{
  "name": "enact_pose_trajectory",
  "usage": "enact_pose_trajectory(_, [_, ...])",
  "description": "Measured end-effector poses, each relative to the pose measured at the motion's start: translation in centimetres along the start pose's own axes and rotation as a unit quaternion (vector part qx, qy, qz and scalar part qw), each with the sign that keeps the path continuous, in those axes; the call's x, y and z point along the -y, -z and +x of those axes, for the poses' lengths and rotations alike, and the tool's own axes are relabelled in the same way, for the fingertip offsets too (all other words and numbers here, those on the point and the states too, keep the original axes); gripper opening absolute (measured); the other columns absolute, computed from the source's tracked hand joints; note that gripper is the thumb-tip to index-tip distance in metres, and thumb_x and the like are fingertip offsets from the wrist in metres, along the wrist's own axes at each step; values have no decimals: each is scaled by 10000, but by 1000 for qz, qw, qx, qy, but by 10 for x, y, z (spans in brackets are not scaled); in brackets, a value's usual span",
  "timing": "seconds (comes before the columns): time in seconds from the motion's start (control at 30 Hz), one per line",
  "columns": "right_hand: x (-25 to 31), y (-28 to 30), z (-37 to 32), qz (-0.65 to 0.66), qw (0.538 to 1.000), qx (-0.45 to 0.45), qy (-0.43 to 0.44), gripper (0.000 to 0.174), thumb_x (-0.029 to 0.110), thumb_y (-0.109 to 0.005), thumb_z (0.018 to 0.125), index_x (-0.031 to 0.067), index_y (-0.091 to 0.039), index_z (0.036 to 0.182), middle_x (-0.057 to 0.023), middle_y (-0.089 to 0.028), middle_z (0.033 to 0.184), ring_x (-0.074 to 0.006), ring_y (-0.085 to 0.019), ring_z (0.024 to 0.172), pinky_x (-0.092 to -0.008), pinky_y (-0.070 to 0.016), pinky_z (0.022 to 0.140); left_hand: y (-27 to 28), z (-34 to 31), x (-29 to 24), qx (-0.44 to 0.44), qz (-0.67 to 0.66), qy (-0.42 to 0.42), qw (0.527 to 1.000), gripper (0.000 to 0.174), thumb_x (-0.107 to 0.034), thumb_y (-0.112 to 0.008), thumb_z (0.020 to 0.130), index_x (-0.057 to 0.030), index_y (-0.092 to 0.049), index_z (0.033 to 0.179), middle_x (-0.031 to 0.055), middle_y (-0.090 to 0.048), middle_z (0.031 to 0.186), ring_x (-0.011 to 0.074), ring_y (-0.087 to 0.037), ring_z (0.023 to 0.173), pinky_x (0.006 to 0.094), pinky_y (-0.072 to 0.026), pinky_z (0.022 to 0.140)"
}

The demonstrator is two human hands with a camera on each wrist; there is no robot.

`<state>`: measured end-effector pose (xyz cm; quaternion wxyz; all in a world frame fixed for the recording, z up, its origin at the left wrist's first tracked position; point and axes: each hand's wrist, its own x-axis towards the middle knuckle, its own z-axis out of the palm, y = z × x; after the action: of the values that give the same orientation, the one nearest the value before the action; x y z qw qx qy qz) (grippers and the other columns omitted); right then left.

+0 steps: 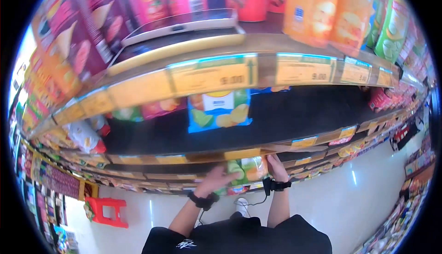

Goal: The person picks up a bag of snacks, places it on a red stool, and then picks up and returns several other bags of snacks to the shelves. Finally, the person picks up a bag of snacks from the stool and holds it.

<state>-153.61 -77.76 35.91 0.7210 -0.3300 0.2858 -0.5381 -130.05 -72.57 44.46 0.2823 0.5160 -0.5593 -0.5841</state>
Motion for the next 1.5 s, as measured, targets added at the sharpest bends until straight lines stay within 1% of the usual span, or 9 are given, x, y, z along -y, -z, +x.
enact_pose_trajectory(0.2, [-43, -33, -43, -3, 998, 47, -38, 683, 372, -545, 850, -5, -263, 1345, -95, -413, 1303, -208, -394, 1200, -329, -299, 1003, -9, -50, 58, -13, -36, -204, 978, 670, -351, -682, 749, -11, -369, 1234, 121, -549, 1093, 230, -542, 976, 346, -420, 884])
enact_pose_trajectory(0.27, [-60, -55, -56, -14, 990, 141, 2, 611, 383, -544, 846, 17, -347, 1293, -80, -455, 1269, -220, -448, 1149, -351, -342, 981, 2, -83, 71, 7, -118, -65, 991, 682, -312, -708, 731, -10, -367, 1238, 118, -535, 1110, 223, -523, 1001, 339, -407, 902])
enact_pose_trajectory(0.4, [-103, -123, -79, -83, 976, 188, -69, 695, 331, -647, 775, 7, -327, 1299, -93, -457, 1258, -217, -452, 1147, -346, -350, 978, 40, -158, 108, -90, -46, -152, 983, 734, -289, -733, 711, -16, -349, 1274, 123, -516, 1162, 201, -489, 1072, 320, -386, 929])
enact_pose_trajectory(0.57, [-188, -208, -91, -180, 925, 293, -163, 729, 244, -691, 735, -2, -304, 1302, -89, -473, 1231, -207, -459, 1133, -336, -361, 965, 93, -280, 159, -127, -118, -76, 982, 762, -284, -747, 690, -16, -352, 1284, 132, -503, 1198, 211, -478, 1100, 325, -375, 944])
enact_pose_trajectory(0.73, [-261, -317, -129, -99, 879, 387, -260, 646, 202, -626, 776, -16, -316, 1300, -101, -471, 1223, -189, -472, 1105, -316, -373, 930, 114, -389, 217, -292, -103, -40, 950, 782, -285, -763, 663, -21, -367, 1283, 130, -520, 1184, 214, -496, 1083, 334, -390, 935])
enact_pose_trajectory(1.1, [-416, -486, -184, -137, 717, 577, -367, 568, 197, -631, 773, 14, -392, 1254, -72, -529, 1141, -167, -521, 1017, -297, -417, 863, 96, -559, 293, -580, -268, -111, 761, 779, -112, -769, 656, 14, -343, 1296, 137, -523, 1168, 208, -512, 1067, 337, -418, 913])
enact_pose_trajectory(1.2, [-462, -515, -200, -132, 690, 584, -406, 553, 209, -646, 767, 12, -416, 1229, -73, -536, 1145, -178, -524, 1032, -312, -407, 898, 103, -591, 306, -631, -296, -51, 716, 756, -97, -759, 667, 9, -350, 1293, 133, -539, 1144, 204, -517, 1057, 336, -420, 906])
enact_pose_trajectory(1.3, [-507, -549, -205, -108, 687, 582, -421, 522, 177, -632, 787, 22, -406, 1231, -25, -527, 985, -122, -511, 892, -249, -406, 797, 133, -617, 326, -660, -296, -51, 688, 706, -75, -733, 691, 12, -356, 1281, 126, -578, 1070, 192, -559, 977, 326, -464, 839])
enact_pose_trajectory(1.5, [-590, -646, -198, -122, 670, 600, -420, 512, 160, -609, 807, -25, -396, 1234, -78, -523, 1132, -155, -510, 1007, -281, -400, 885, 222, -666, 393, -698, -323, -13, 639, 606, -28, -691, 715, 35, -395, 1240, 122, -611, 991, 172, -594, 895, 305, -500, 752])
